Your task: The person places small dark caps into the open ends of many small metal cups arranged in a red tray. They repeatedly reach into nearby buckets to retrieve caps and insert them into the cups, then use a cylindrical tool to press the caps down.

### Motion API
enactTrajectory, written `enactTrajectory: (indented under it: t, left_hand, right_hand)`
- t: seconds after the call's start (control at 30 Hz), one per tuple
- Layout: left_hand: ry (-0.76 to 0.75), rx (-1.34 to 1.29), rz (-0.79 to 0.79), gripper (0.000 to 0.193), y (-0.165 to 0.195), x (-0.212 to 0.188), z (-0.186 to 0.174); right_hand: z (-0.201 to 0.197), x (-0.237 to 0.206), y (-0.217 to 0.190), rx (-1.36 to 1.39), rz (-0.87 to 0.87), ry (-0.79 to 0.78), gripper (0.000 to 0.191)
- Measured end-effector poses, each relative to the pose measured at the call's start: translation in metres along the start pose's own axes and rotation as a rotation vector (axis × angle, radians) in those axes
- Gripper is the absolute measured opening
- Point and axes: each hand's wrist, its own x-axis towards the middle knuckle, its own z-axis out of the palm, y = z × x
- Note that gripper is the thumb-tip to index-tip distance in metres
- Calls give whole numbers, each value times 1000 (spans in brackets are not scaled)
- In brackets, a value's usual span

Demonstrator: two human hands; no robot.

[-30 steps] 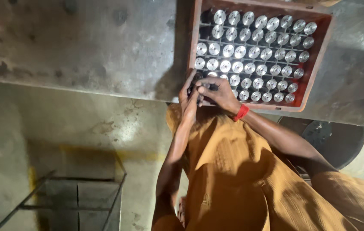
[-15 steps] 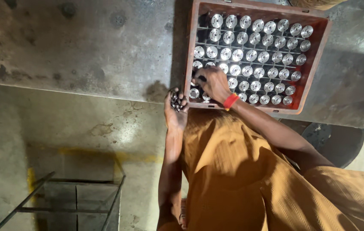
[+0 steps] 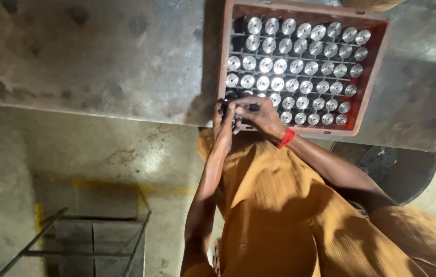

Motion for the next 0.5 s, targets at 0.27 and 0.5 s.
enactTrajectory:
  t: [0.27,0.5]
  left_hand:
    - [42,-238,-30,20,14,7,-23]
    - [3,-558,-51,27,11,15,-41]
  right_hand:
    - [-24,58,16,-491,-453,216,20]
    - [-11,94,-4,-1027,-370,280,21]
